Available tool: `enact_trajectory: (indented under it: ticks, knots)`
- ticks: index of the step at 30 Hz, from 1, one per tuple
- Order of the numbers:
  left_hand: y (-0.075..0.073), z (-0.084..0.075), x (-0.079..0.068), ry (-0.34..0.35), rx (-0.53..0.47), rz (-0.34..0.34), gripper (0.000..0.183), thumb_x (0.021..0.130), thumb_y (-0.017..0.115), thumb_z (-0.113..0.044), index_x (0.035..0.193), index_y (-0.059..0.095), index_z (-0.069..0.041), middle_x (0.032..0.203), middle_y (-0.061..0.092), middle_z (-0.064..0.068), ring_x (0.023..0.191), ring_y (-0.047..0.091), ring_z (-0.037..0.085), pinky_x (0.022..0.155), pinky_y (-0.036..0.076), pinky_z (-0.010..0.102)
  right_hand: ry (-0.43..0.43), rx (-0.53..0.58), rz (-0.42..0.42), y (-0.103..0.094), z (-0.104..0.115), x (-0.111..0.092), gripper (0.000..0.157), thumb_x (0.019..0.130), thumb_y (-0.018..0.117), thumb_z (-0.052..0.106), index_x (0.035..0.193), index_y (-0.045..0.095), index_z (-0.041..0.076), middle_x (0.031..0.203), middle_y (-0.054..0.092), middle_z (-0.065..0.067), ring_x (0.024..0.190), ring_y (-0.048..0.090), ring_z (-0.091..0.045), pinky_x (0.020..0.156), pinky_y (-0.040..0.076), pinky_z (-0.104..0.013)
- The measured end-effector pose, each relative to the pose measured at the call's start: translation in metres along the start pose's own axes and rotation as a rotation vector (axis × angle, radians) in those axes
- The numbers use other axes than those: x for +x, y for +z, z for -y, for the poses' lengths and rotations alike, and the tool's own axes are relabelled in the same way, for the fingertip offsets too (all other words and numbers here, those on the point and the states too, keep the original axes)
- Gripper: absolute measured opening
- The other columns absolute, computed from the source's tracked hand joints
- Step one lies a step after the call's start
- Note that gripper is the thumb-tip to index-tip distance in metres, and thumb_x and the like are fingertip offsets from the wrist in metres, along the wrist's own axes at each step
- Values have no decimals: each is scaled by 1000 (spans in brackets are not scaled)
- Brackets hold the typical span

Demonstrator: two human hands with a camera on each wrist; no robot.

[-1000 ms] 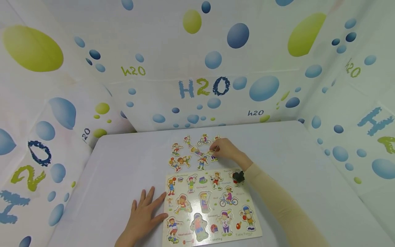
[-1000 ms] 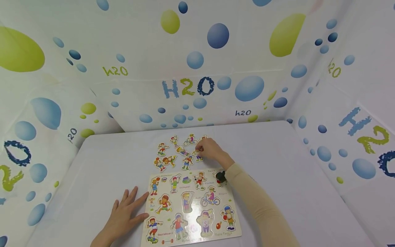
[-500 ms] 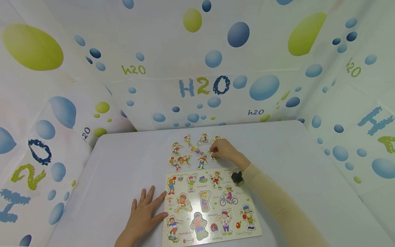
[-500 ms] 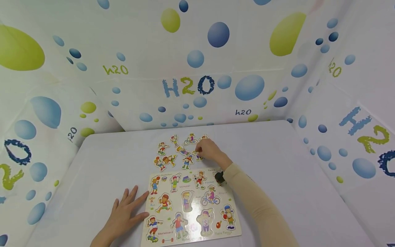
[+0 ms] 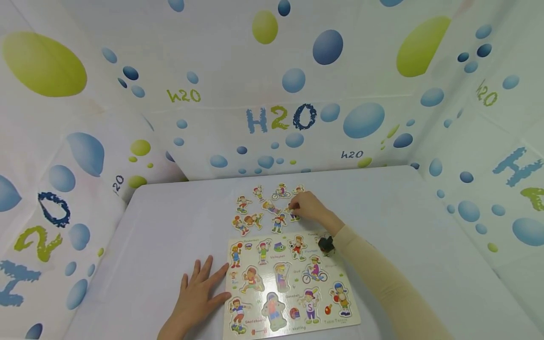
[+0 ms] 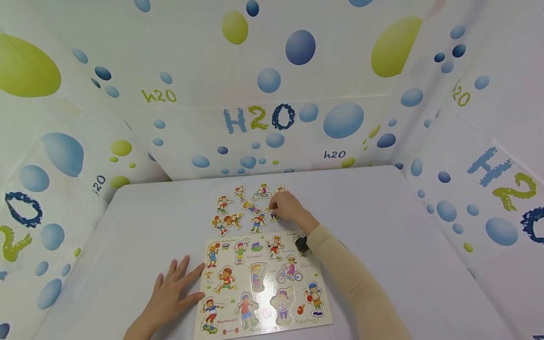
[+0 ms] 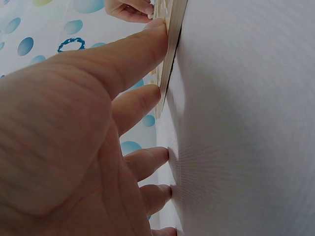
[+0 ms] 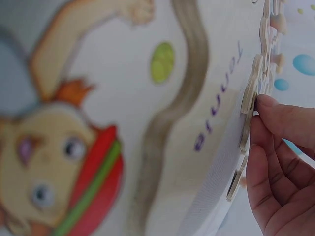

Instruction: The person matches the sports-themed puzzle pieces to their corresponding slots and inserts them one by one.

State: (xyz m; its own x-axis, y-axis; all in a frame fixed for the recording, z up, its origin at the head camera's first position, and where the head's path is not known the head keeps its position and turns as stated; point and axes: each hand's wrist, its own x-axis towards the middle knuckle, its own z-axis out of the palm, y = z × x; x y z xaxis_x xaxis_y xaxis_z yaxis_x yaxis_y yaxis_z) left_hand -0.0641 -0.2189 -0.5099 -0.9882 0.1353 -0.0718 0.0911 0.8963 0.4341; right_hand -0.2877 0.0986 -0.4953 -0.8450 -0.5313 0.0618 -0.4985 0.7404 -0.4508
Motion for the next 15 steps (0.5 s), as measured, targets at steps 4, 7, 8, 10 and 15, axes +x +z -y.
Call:
enact_trajectory:
  ticks: [4, 7, 8, 10, 15]
  knots:
    - [-1, 0, 0, 5, -3, -4, 70, 77, 75, -51, 138, 57, -22, 155, 32, 25, 142, 17, 57, 104, 13, 80, 6, 7, 0, 0, 0, -1, 6, 86, 72, 6, 91, 76, 5, 93, 75, -8, 81, 64, -18, 77, 54, -34]
    - [0, 1, 0, 8, -2, -5, 69, 77, 74, -51, 138, 57, -21, 155, 32, 25, 142, 17, 57, 104, 13, 80, 1, 3, -2, 0, -1, -1, 6, 86, 72, 6, 91, 76, 5, 93, 75, -8, 83, 65, -19, 79, 54, -35]
    - [0, 1, 0, 10, -3, -5, 70, 77, 74, -51, 138, 57, -21, 155, 32, 25, 142, 17, 57, 104, 13, 80, 1, 2, -3, 0, -1, -2, 7, 86, 72, 6, 91, 76, 5, 94, 75, -8, 84, 65, -20, 80, 54, -35]
    - [0, 1, 0, 14, 1, -7, 69, 78, 74, -51, 138, 57, -21, 155, 32, 25, 142, 18, 57, 103, 14, 81, 10, 5, -3, -1, -1, -3, 7, 87, 72, 7, 92, 76, 5, 95, 75, -8, 86, 66, -20, 81, 54, -35]
    - [2, 2, 0, 17, 9, -12, 69, 78, 74, -51, 138, 57, -21, 155, 33, 25, 142, 18, 57, 103, 14, 81, 43, 32, -10, -6, 0, -6, 9, 87, 72, 6, 95, 76, 5, 99, 75, -9, 89, 67, -22, 83, 54, -36]
